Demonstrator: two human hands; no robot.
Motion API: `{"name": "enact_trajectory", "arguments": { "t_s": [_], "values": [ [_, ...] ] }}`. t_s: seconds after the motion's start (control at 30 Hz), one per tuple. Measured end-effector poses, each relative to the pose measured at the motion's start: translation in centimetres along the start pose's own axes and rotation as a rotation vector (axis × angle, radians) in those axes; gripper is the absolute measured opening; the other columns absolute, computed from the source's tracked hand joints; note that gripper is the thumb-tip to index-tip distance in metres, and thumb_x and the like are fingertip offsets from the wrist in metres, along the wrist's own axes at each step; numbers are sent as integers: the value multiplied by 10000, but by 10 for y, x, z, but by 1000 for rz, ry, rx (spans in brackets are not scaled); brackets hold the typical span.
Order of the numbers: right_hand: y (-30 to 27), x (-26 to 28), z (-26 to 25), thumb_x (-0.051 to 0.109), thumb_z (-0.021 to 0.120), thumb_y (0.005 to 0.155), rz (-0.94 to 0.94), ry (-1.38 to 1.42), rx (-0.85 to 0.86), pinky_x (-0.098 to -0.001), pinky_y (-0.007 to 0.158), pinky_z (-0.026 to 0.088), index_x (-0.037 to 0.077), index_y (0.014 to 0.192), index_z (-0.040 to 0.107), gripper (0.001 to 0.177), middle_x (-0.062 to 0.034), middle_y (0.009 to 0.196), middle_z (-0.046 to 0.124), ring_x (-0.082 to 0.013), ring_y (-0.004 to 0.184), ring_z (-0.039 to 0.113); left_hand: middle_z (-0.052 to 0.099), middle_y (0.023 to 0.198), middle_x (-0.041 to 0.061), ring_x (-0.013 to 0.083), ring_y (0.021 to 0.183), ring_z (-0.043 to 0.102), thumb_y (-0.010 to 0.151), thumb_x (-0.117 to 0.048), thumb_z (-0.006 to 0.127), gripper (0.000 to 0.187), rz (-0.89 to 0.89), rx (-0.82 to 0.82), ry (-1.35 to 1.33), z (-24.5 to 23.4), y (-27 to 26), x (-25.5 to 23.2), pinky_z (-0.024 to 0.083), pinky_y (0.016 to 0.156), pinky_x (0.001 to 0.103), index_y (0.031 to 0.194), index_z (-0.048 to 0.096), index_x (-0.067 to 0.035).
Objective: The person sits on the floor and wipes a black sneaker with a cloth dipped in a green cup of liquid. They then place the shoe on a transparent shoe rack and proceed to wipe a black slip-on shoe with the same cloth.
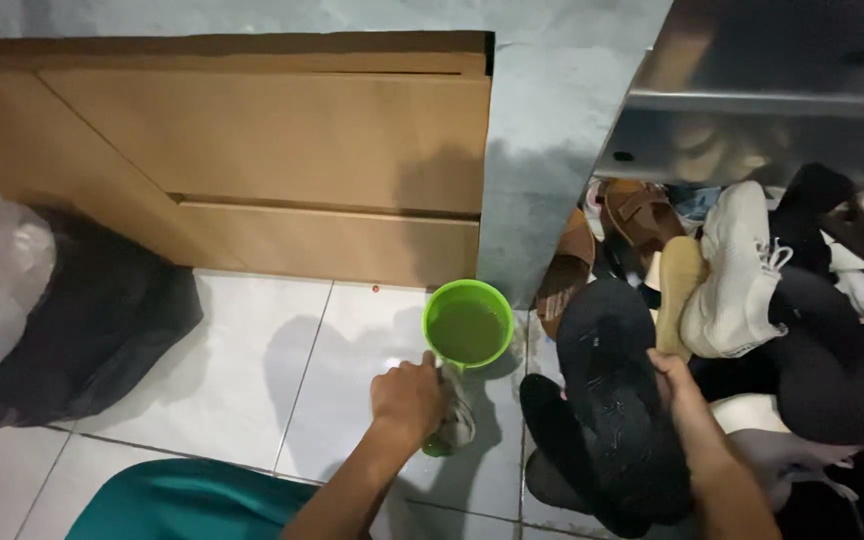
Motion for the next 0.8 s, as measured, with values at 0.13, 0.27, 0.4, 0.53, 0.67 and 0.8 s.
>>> {"name": "enact_trajectory", "arguments": {
  "t_s": [0.13,0.27,0.4,0.53,0.67,0.8],
  "values": [
    [4,8,-3,491,702,924,14,-58,-22,-480,955,482,126,1195,726,455,-170,1091,705,-347,1030,649,724,1098,259,466,1054,712,958,-158,539,573,-43,-70,-73,4,14,20,579,833,602,1509,462,-24],
    [2,14,-8,419,719,904,35,-121,-57,-499,905,479,85,1145,751,413,-191,1058,721,-365,985,651,735,1145,220,463,1100,703,1006,-129,394,496,-144,-127,-100,-13,16,53,570,877,589,1483,490,-35],
    [-74,86,93,425,756,885,61,-151,-60,-474,938,487,81,1100,755,405,-176,1037,719,-336,1000,654,757,1071,200,424,1042,726,940,-81,542,577,-174,-153,7,31,52,84,583,825,568,1514,485,-94],
    [-253,137,216,445,422,953,-9,26,-211,-436,1062,424,164,1455,553,590,-74,1375,614,-285,1229,571,659,1162,93,353,1072,668,945,-223,600,341,-87,-308,-42,-32,5,40,589,785,508,1281,548,-195],
    [-259,158,223,508,472,915,-44,77,-268,-410,971,453,198,1387,634,588,-48,1247,667,-299,1095,627,749,1123,94,323,958,697,881,-316,604,353,289,-259,-633,-105,-81,-48,474,834,473,1227,646,-374],
    [-320,200,278,558,438,918,-77,234,-379,-423,1047,472,259,1376,622,577,-36,1311,667,-262,1173,623,671,1370,-176,135,1388,524,909,-586,480,520,401,22,-651,-124,-142,-121,186,1076,594,1416,461,-474]
  ]
}}
Point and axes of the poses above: each hand's wrist, its own y-axis towards the middle knuckle, its own z-axis out of the palm, x = y × z, the point moved 9 cm from there along y, towards the middle knuckle
